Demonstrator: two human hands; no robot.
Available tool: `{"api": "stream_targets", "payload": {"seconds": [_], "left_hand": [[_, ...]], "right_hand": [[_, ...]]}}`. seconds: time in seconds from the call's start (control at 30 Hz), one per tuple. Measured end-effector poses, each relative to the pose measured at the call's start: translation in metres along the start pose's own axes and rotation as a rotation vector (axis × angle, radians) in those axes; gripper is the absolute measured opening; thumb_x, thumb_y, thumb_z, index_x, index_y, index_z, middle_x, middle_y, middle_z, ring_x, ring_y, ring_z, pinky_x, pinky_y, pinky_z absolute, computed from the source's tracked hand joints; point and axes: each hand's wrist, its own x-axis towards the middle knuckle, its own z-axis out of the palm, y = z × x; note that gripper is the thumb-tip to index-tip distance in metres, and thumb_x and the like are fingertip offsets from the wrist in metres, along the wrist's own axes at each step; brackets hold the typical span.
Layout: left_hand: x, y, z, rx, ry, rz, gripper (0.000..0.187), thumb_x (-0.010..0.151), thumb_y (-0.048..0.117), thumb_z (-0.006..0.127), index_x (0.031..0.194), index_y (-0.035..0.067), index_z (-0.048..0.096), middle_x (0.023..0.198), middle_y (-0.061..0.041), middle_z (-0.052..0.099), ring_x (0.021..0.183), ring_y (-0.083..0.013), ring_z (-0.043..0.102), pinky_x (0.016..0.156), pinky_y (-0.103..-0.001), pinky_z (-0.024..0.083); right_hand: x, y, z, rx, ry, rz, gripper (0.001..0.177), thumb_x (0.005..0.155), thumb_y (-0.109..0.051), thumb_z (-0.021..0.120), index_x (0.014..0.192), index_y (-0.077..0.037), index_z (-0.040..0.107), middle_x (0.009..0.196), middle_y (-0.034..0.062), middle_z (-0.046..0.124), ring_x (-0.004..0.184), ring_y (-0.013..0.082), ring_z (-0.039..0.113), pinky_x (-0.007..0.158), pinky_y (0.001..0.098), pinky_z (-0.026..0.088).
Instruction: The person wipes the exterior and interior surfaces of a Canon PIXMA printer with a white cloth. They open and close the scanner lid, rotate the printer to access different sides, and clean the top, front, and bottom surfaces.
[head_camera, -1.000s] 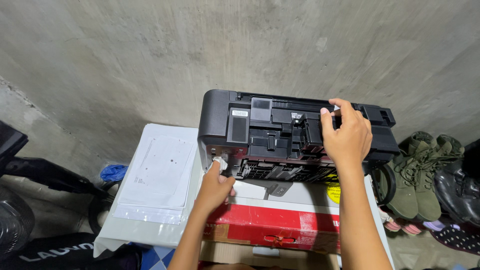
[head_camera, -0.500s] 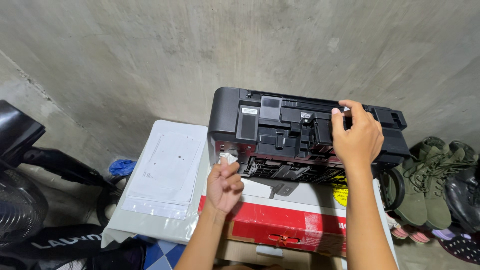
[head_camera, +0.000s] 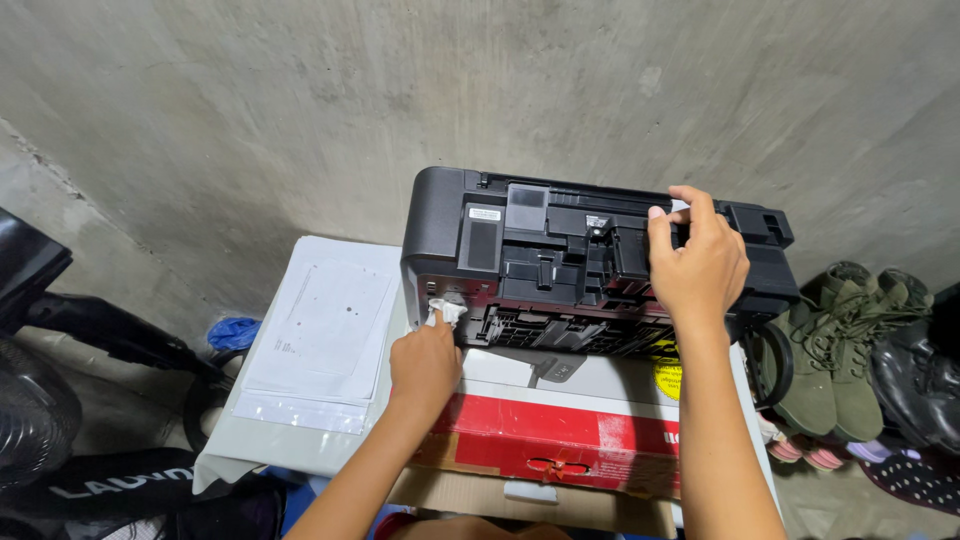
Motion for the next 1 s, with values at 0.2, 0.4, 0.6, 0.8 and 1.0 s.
{"api": "stream_targets", "payload": {"seconds": [0.2,0.4,0.6,0.8,1.0], "left_hand": [[0.002,-0.004,-0.007,-0.147,0.028,-0.036,0.056,0.081,0.019,0.07,0.13,-0.006,0.058,0.068,-0.02,0.07,0.065,-0.0356,0.072,0.061,-0.044,0.057],[0.0,-0.005,0.004,-0.336,0.172,-0.06,0.05,0.096,0.031,0.064,0.127,-0.008,0.06,0.072,-0.024,0.069,0.068,-0.0418,0.069,0.064,-0.051,0.055],[-0.034,-0.005,0.034,-0.521,0.259,-0.105,0.047,0.091,0.026,0.064,0.132,0.003,0.062,0.073,-0.023,0.07,0.07,-0.0413,0.07,0.066,-0.051,0.054],[-0.065,-0.003,0.018,-0.635,0.081,-0.26,0.058,0.081,0.025,0.069,0.134,0.008,0.054,0.065,-0.014,0.071,0.064,-0.0342,0.072,0.065,-0.047,0.057],[-0.029,-0.008,-0.007,-0.63,0.098,-0.077,0.067,0.082,0.018,0.062,0.146,0.007,0.047,0.069,-0.016,0.07,0.064,-0.0361,0.07,0.067,-0.048,0.056]], "right_hand": [[0.001,0.001,0.0,0.002,0.014,-0.03,0.028,0.1,-0.032,0.069,0.121,-0.015,0.07,0.091,0.0026,0.072,0.081,0.0259,0.065,0.084,0.041,0.048],[0.0,0.001,0.0,0.008,0.009,-0.018,0.027,0.1,-0.032,0.068,0.12,-0.015,0.071,0.091,0.0028,0.072,0.078,0.0256,0.065,0.083,0.0409,0.048],[0.002,0.0,-0.001,0.026,0.023,-0.034,0.025,0.1,-0.031,0.067,0.119,-0.015,0.071,0.093,0.0035,0.073,0.08,0.0258,0.066,0.083,0.0409,0.049],[0.001,-0.001,0.001,0.013,0.033,-0.044,0.022,0.101,-0.03,0.067,0.116,-0.015,0.073,0.092,0.0042,0.073,0.082,0.0279,0.066,0.081,0.042,0.049],[-0.003,0.0,0.001,0.023,0.037,-0.068,0.021,0.102,-0.03,0.067,0.115,-0.014,0.073,0.093,0.0051,0.073,0.087,0.0292,0.066,0.082,0.0424,0.049]]}}
